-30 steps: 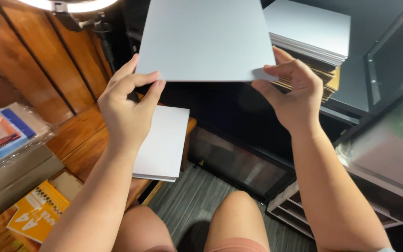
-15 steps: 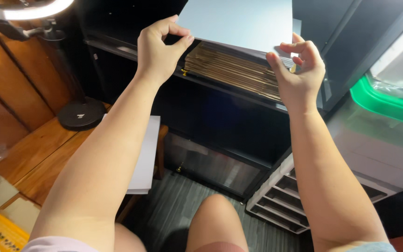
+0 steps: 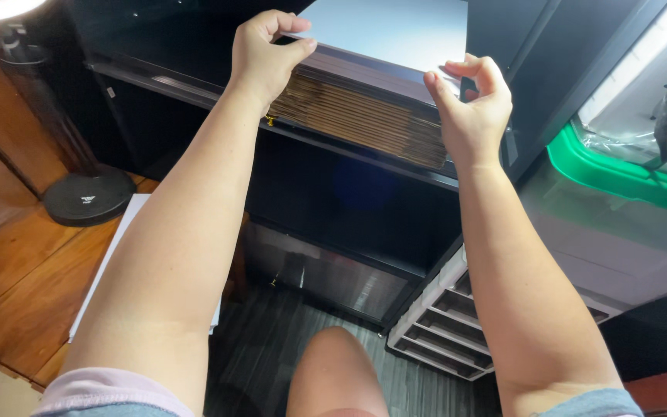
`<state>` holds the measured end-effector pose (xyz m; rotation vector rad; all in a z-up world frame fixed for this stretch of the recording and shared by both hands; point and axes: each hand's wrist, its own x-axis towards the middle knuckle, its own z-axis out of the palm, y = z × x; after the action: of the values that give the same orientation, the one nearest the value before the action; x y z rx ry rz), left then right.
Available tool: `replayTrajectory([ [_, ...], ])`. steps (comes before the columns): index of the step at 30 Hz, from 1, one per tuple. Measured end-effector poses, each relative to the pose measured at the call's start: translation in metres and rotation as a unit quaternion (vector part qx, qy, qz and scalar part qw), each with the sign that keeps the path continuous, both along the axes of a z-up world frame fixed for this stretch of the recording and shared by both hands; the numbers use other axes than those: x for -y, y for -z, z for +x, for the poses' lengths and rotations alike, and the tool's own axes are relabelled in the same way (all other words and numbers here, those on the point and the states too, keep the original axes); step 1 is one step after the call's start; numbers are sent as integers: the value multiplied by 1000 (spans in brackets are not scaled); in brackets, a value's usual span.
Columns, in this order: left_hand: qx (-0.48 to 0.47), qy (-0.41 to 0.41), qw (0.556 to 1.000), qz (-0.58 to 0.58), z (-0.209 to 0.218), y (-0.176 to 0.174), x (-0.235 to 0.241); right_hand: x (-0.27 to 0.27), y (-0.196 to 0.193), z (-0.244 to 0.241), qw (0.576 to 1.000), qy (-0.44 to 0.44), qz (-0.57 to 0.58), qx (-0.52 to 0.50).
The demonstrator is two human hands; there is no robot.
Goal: The person repeatedly picks up small stacks of white paper from a wooden surface and places them onto a black shelf. The action is performed in a repetitive loop throughout the clip.
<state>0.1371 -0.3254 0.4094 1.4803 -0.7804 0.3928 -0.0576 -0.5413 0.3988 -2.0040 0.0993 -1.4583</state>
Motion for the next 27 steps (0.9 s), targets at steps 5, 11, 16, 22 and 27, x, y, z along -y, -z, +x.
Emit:
replayTrajectory([
  [5, -21, 3, 1000, 1, 8, 3, 12, 3, 0, 8, 1000, 7, 10, -2],
  [11, -42, 9, 999, 27, 12, 6, 22, 13, 3, 13, 1000, 19, -2, -7],
  [16, -50, -7, 997, 58, 8, 9, 21, 16, 6, 12, 999, 31, -7, -24],
  [22, -49, -2, 995, 89, 3, 11, 18, 17, 7, 8, 999, 37, -18, -24],
  [27, -28, -7, 995, 92, 5, 12, 19, 18, 8, 4, 998, 43, -23, -40],
])
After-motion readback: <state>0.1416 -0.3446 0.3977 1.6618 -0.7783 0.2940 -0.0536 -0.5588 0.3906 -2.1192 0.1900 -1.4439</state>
